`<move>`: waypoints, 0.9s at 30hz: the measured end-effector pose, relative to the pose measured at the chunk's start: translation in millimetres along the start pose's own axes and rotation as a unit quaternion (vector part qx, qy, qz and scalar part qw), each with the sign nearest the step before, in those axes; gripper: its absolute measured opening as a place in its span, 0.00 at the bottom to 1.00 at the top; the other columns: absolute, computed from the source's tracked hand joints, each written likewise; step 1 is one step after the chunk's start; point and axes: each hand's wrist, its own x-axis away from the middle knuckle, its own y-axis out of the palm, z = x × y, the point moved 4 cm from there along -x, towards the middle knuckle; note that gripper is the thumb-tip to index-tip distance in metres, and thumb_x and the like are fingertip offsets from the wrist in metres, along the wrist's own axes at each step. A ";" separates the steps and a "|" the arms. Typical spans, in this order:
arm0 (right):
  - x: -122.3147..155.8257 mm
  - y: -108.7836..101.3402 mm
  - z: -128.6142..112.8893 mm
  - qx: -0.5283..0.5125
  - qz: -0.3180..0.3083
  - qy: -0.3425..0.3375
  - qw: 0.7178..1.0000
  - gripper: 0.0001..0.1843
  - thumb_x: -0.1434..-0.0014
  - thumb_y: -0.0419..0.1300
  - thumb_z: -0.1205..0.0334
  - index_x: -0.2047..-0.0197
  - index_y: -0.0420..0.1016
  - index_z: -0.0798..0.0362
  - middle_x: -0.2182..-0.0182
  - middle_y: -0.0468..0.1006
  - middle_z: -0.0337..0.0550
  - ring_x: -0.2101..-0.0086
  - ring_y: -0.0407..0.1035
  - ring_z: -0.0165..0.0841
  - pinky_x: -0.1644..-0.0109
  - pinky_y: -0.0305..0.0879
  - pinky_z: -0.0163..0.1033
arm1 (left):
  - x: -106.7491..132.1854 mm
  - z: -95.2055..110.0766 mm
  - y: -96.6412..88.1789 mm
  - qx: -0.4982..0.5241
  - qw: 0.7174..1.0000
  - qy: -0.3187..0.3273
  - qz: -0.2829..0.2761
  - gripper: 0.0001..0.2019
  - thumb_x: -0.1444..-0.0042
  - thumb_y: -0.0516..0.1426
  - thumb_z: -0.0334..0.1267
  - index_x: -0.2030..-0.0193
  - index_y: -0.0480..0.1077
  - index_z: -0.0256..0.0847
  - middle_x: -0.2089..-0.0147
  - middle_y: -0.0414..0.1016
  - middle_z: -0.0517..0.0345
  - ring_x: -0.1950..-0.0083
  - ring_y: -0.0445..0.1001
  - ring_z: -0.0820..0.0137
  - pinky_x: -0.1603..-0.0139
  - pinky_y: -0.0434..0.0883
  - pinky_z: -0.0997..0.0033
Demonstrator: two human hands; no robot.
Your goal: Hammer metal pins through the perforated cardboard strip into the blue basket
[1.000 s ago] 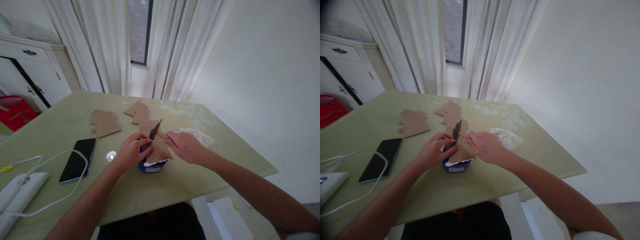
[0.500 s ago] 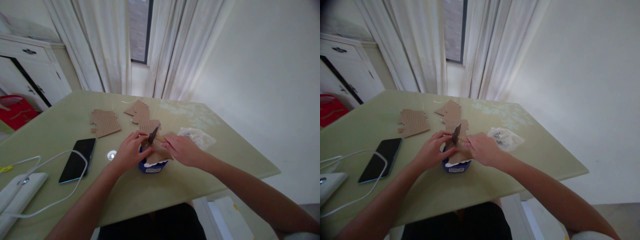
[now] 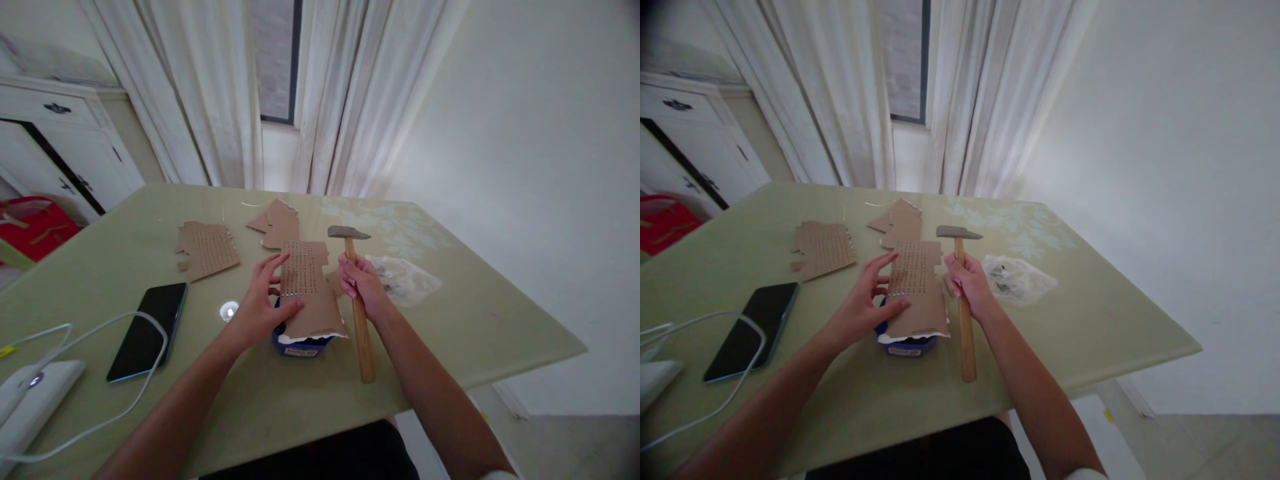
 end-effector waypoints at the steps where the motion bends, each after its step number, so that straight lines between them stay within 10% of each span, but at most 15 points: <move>1: -1.1 -1.3 6.8 -0.018 0.010 -0.001 1.000 0.30 0.47 0.76 0.40 0.69 0.61 0.48 0.82 0.56 0.24 0.85 0.48 0.21 0.80 0.36 0.34 | 1.3 -3.7 3.1 0.051 0.998 -0.029 0.000 0.49 0.44 0.71 0.45 0.20 0.54 0.52 0.24 0.62 0.40 0.41 0.81 0.55 0.46 0.82 0.55; 5: 3.1 -9.6 29.7 -0.047 0.039 0.022 0.998 0.29 0.48 0.78 0.45 0.65 0.61 0.47 0.82 0.57 0.22 0.84 0.46 0.22 0.78 0.36 0.34 | 9.1 -8.8 18.1 0.204 0.970 -0.134 0.001 0.56 0.41 0.70 0.44 0.17 0.37 0.54 0.36 0.77 0.43 0.45 0.84 0.57 0.47 0.83 0.57; 19: 23.3 -1.2 48.0 -0.034 0.052 0.147 0.987 0.34 0.63 0.85 0.54 0.61 0.68 0.48 0.68 0.72 0.32 0.68 0.66 0.32 0.66 0.63 0.37 | 27.4 -9.5 28.4 0.246 0.942 -0.184 0.133 0.43 0.40 0.68 0.46 0.21 0.56 0.56 0.37 0.80 0.50 0.42 0.83 0.57 0.49 0.81 0.62; 27: 26.9 2.6 45.7 -0.037 0.037 0.141 0.989 0.34 0.60 0.84 0.54 0.63 0.64 0.47 0.69 0.69 0.32 0.69 0.65 0.33 0.66 0.62 0.38 | 27.6 -1.2 42.6 0.343 0.892 -0.261 0.133 0.46 0.41 0.60 0.73 0.25 0.62 0.44 0.36 0.81 0.41 0.40 0.82 0.44 0.45 0.81 0.48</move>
